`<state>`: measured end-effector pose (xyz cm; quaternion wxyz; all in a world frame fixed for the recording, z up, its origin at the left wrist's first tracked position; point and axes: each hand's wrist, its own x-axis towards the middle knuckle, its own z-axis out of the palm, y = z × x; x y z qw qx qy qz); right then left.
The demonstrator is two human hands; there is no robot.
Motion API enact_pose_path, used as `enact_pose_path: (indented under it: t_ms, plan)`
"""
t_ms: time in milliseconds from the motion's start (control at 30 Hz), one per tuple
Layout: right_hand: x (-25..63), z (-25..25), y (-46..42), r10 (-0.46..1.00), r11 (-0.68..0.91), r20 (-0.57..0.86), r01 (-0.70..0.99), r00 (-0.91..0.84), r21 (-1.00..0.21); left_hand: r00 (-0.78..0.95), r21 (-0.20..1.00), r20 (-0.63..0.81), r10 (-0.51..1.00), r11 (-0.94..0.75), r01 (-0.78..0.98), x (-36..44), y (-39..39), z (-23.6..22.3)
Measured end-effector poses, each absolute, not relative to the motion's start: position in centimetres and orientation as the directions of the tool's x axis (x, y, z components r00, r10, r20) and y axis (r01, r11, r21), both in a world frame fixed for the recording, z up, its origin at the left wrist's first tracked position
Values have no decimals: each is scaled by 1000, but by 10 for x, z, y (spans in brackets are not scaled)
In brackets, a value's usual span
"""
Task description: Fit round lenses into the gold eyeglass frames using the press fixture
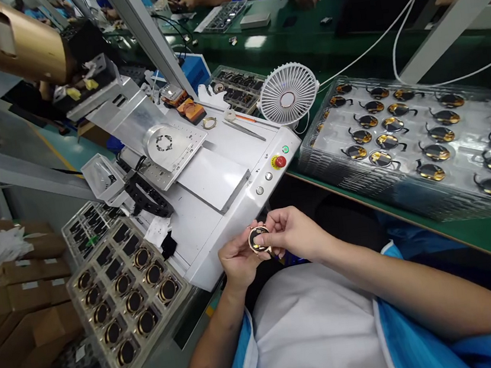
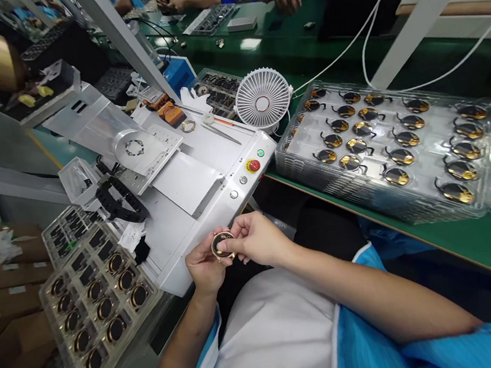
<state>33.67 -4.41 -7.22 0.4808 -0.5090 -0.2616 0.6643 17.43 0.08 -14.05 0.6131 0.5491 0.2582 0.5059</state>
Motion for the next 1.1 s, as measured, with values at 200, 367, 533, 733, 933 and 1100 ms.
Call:
enact_pose_path:
  t_ms: [200,367,533,733,933,1100]
  plan:
    - [331,-81,-43,899,-403,-433,-522,-70,-752,406,941,277,871,-161,-297,171,1,-128]
    - [328,-83,-29,918,-378,-388,-477,-81,-794,301,938,241,923,-142,-316,172,1,-127]
    - [354,-84,25,923,-314,-362,-288,130,-905,205,917,162,965,-71,-392,173,4,-116]
    - [377,-77,67,875,-191,-253,-186,412,-964,299,952,213,930,-129,-278,166,6,-105]
    - [361,-57,15,967,-101,-135,-159,215,-982,217,918,396,892,-391,-66,168,4,-108]
    - [343,-52,-23,982,-182,-186,-106,31,-978,239,904,404,883,-426,44,173,0,-107]
